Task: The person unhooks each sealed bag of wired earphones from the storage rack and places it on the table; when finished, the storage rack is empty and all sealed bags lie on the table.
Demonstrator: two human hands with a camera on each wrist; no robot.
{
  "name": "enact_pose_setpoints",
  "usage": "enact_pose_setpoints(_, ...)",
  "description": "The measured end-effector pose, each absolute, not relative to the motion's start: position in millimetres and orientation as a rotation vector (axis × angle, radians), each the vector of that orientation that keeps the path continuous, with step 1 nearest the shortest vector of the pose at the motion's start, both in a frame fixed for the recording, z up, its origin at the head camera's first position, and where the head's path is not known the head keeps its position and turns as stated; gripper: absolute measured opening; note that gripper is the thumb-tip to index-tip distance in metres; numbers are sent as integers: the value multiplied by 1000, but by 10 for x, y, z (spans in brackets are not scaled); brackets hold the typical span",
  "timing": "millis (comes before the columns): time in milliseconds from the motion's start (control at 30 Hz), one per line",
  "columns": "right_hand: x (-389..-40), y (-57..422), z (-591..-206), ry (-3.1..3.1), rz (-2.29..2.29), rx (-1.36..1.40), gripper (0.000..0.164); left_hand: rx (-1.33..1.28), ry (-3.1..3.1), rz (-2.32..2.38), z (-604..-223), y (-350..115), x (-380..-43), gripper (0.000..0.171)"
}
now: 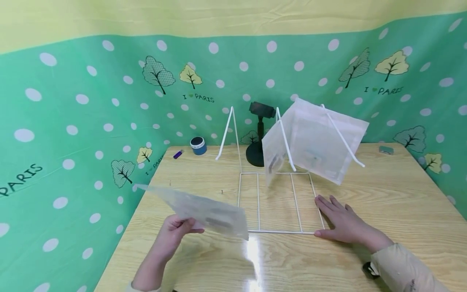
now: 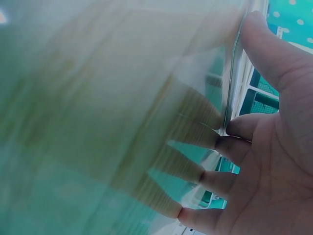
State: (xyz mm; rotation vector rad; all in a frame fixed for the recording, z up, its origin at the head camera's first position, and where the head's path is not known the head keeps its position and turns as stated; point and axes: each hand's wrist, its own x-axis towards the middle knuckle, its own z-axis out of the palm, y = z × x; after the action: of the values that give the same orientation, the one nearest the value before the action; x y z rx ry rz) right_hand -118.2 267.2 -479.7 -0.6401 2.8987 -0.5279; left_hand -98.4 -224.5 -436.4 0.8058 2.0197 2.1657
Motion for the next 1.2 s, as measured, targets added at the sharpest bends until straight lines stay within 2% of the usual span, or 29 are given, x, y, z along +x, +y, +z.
enact_pose_setpoints(400,-1178,2666,-4793,2896,-519,-633,102,430,1883,2628,-4247,-2747,-1181,37)
enact_pose_setpoints(700,-1189,2675,-4770,2894,-514,-637,100,-188,2084,2302,-4403,-2861,-1340,18)
enact_pose_setpoints(767,-1189,2673,-4770,2892,-517,-635,100,-281,2131,2183,-4455,-2839,-1376,24)
enact_pose_setpoints(900,-1191,2668,-4766,2891,-522,-630,101,-356,2192,1974,-4566,-2768,-1443,41)
enact_pose_setpoints(1200,-1197,2679,-4790,2894,-537,-625,101,-287,2110,1758,-4814,-2663,-1546,37)
